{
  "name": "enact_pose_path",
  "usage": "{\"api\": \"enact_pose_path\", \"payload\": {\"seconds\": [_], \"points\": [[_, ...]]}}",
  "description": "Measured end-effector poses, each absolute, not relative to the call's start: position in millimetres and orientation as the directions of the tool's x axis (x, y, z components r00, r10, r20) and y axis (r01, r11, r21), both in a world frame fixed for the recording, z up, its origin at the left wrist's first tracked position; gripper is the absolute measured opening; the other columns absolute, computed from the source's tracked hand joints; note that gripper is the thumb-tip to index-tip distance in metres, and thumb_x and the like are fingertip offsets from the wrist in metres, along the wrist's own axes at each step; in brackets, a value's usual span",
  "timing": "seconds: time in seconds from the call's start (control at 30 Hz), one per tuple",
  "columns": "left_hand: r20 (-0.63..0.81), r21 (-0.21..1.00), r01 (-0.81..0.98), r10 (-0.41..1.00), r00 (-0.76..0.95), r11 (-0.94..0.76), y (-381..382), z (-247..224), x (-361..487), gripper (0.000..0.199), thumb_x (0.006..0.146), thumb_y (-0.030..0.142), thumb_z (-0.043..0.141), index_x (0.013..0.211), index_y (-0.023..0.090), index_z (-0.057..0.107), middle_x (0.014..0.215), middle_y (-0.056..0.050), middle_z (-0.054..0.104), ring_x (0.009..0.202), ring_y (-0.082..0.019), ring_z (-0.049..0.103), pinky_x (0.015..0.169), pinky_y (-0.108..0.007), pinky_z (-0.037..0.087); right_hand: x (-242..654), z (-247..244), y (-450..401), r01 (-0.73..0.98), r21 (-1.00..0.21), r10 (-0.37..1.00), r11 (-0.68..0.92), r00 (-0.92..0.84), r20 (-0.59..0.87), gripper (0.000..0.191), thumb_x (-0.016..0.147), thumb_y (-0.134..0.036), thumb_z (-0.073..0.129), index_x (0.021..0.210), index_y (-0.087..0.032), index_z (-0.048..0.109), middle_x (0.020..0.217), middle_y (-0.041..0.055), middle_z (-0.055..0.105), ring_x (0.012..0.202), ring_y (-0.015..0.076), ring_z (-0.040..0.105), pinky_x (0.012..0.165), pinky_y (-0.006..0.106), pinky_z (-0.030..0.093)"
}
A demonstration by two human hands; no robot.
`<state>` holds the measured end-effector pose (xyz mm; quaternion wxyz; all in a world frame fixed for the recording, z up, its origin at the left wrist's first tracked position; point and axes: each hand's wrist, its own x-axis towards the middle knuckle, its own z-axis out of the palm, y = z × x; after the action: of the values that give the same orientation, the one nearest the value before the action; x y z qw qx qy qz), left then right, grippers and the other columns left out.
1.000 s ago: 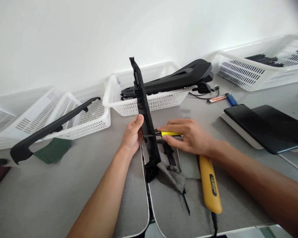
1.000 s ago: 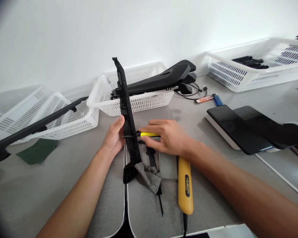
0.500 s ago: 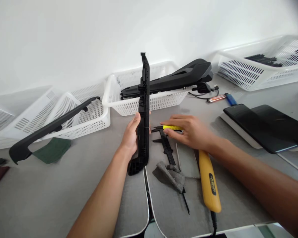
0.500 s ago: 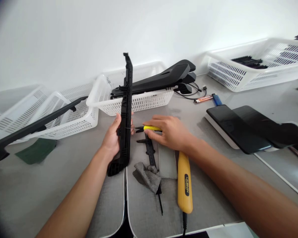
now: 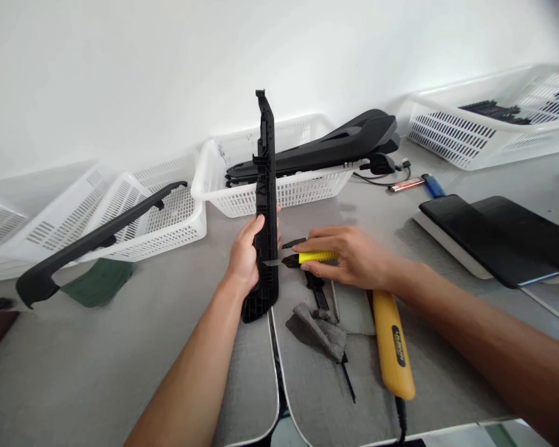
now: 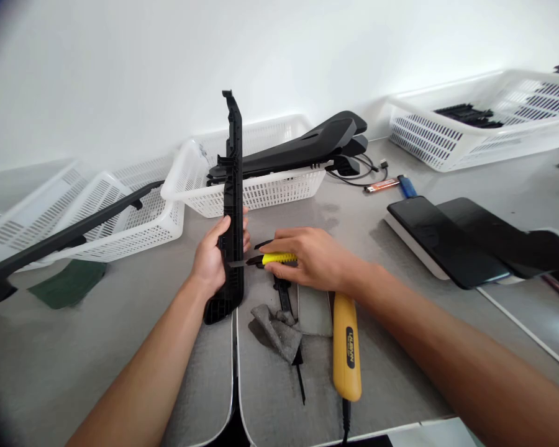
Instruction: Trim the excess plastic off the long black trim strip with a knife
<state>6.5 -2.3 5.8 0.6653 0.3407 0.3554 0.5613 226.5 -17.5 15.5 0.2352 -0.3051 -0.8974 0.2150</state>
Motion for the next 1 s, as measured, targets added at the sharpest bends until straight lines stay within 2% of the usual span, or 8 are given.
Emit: {"api": "enact_pose_path", "payload": {"seconds": [0.23, 0.4, 0.53, 0.7, 0.87, 1.0], "points": [[-0.096, 0.872, -0.474, 0.993, 0.074, 0.12, -2, 4, 7, 0.036, 0.084, 0.045, 0.084, 0.107, 0.017, 0.08, 0.081, 0.001, 0.062, 0.058, -0.009, 0.053, 0.052, -0.021, 0.046, 225, 21, -20, 0.442, -0.593, 0.65, 0.673, -0.736, 0.189, 0.031, 0.107, -0.036, 0.053, 0.102, -0.019, 0.079, 0.093, 0.0077, 0.077, 0.079, 0.0191, 0.068, 0.075, 0.03, 0.046], [-0.13, 0.883, -0.437, 0.984, 0.123, 0.171, -2, 2, 6, 0.05, 0.084, 0.064, 0.08, 0.102, 0.017, 0.08, 0.076, 0.001, 0.06, 0.058, -0.01, 0.053, 0.051, -0.022, 0.046, 226, 21, -16, 0.545, -0.589, 0.714, 0.596, -0.696, 0.079, 0.039, 0.107, -0.04, 0.05, 0.076, -0.02, 0.063, 0.069, 0.0012, 0.064, 0.06, 0.0139, 0.051, 0.063, 0.03, 0.033], [-0.085, 0.895, -0.42, 0.982, 0.169, 0.15, 0, -1, 6, 0.056, 0.081, 0.07, 0.08, 0.099, 0.017, 0.081, 0.074, 0.001, 0.059, 0.061, -0.012, 0.053, 0.054, -0.024, 0.046, 226, 17, -13, 0.586, -0.578, 0.761, 0.568, -0.641, 0.098, 0.041, 0.107, -0.043, 0.048, 0.073, -0.021, 0.055, 0.066, -0.0008, 0.056, 0.059, 0.013, 0.041, 0.062, 0.031, 0.027], [-0.047, 0.918, -0.384, 0.989, 0.138, 0.097, 1, -3, 6, 0.061, 0.079, 0.074, 0.08, 0.101, 0.017, 0.083, 0.077, -0.001, 0.063, 0.063, -0.012, 0.055, 0.055, -0.024, 0.044, 230, 19, -12, 0.629, -0.557, 0.819, 0.541, -0.544, 0.181, 0.042, 0.107, -0.046, 0.047, 0.073, -0.022, 0.052, 0.066, -0.0008, 0.054, 0.061, 0.0139, 0.041, 0.063, 0.032, 0.027], [-0.055, 0.925, -0.369, 0.992, 0.114, 0.094, 2, -8, 6, 0.068, 0.077, 0.078, 0.08, 0.107, 0.017, 0.083, 0.079, -0.003, 0.07, 0.064, -0.013, 0.06, 0.056, -0.025, 0.046, 232, 19, -12, 0.579, -0.546, 0.758, 0.605, -0.629, 0.172, 0.045, 0.106, -0.049, 0.046, 0.072, -0.022, 0.057, 0.067, 0.0003, 0.059, 0.06, 0.0144, 0.045, 0.062, 0.031, 0.031], [-0.067, 0.938, -0.329, 0.989, 0.133, 0.108, 2, -9, 7, 0.065, 0.078, 0.076, 0.081, 0.103, 0.016, 0.083, 0.081, -0.007, 0.076, 0.068, -0.018, 0.067, 0.058, -0.027, 0.049, 235, 18, -8, 0.634, -0.534, 0.815, 0.559, -0.537, 0.216, 0.047, 0.108, -0.051, 0.045, 0.077, -0.022, 0.064, 0.069, 0.0017, 0.063, 0.062, 0.0161, 0.049, 0.063, 0.031, 0.035]]}}
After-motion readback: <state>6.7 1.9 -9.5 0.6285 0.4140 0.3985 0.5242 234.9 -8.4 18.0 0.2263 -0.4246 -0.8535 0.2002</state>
